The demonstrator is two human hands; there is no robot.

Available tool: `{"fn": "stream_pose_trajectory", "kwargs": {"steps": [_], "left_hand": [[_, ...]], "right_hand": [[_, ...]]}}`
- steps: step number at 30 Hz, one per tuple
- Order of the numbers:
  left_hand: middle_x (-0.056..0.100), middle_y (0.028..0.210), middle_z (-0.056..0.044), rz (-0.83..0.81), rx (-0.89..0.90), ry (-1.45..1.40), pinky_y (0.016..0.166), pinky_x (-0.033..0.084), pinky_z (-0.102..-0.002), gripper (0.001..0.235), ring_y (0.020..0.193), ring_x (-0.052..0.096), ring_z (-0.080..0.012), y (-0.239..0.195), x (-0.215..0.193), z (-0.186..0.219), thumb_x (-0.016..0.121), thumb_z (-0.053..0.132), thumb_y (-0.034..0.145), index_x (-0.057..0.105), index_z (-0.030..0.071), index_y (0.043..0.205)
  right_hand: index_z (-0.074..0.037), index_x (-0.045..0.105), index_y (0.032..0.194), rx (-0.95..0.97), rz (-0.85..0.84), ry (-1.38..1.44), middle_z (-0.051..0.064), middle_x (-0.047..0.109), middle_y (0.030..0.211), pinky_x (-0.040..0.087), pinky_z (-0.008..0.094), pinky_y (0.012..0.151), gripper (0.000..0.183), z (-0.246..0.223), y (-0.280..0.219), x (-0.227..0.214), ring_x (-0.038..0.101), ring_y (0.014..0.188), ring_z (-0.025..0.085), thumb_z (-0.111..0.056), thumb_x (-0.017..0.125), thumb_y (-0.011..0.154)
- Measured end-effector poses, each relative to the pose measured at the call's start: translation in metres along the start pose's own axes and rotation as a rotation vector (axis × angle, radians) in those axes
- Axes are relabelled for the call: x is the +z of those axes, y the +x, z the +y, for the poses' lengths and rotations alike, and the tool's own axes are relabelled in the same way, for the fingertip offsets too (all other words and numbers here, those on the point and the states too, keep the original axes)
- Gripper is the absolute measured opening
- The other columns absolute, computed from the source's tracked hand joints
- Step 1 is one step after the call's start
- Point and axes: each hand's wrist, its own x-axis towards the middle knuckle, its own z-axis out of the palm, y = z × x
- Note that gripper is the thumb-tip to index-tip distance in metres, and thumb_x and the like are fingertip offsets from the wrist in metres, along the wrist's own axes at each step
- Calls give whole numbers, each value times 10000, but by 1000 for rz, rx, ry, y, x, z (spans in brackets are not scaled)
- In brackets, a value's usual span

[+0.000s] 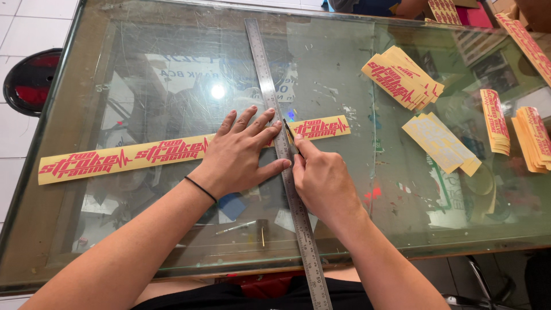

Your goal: The person uses a ruler and a utility knife to cut long sticker strips into smaller pieces on a glass table. They measure, score, and separate the stickers, then stack the cut pieces on the table.

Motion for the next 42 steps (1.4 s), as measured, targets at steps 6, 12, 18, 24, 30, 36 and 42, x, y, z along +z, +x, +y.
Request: {"fn": "stream_pose_trajectory", "kwargs": {"steps": [6,12,18,24,30,36,42], "left_hand": [[470,1575,-40,-6,8,16,1207,223,-577,753,1491,356,-338,1,1,-1,501,711,902,545,218,1469],[443,1597,-32,-51,-12,8,1217,202,-579,748,1508,326,-334,1,-3,0,480,711,913,532,219,1475],[420,1601,-57,31,64,25,1183,205,-586,759,1485,328,-362,2,8,-6,442,745,913,521,205,1442],[491,1520,-102,41,33,-43,1202,248,-580,722,1445,415,-371,-3,-8,4,566,636,864,568,141,1389],[476,1472,-178,124,25,-160,1214,265,-574,760,1424,435,-435,-4,-7,2,661,577,777,562,111,1371],[495,1365,-281,532,120,-655,1160,392,-535,495,1317,505,-457,25,-36,5,622,200,998,466,-38,1403],[630,1022,-80,288,-260,-141,795,557,-421,225,921,706,-332,-18,-45,-65,732,288,960,733,94,1073]], "right_hand": [[-103,685,1240,-3,-1,40,272,741,894,593,573,638,329,0,-10,4,730,839,459,-134,537,948],[-70,678,1261,-59,-12,-15,270,711,725,562,528,515,348,-4,-31,-5,722,694,455,-133,529,952],[-54,592,1385,-36,-31,-66,197,666,635,389,515,519,435,6,-64,1,556,545,453,-108,562,954],[-52,656,1278,-12,198,-72,291,711,878,560,570,700,376,9,-43,-34,722,848,472,-243,573,966],[-43,662,1080,-235,193,-120,216,684,908,533,533,863,192,90,45,-12,695,962,440,-157,544,981],[-80,652,1141,39,282,179,254,693,835,520,562,778,258,23,-6,-30,697,879,486,-230,604,937],[-105,705,1006,67,77,91,172,636,721,545,527,726,444,-5,-59,-22,699,767,410,-526,714,864]]}}
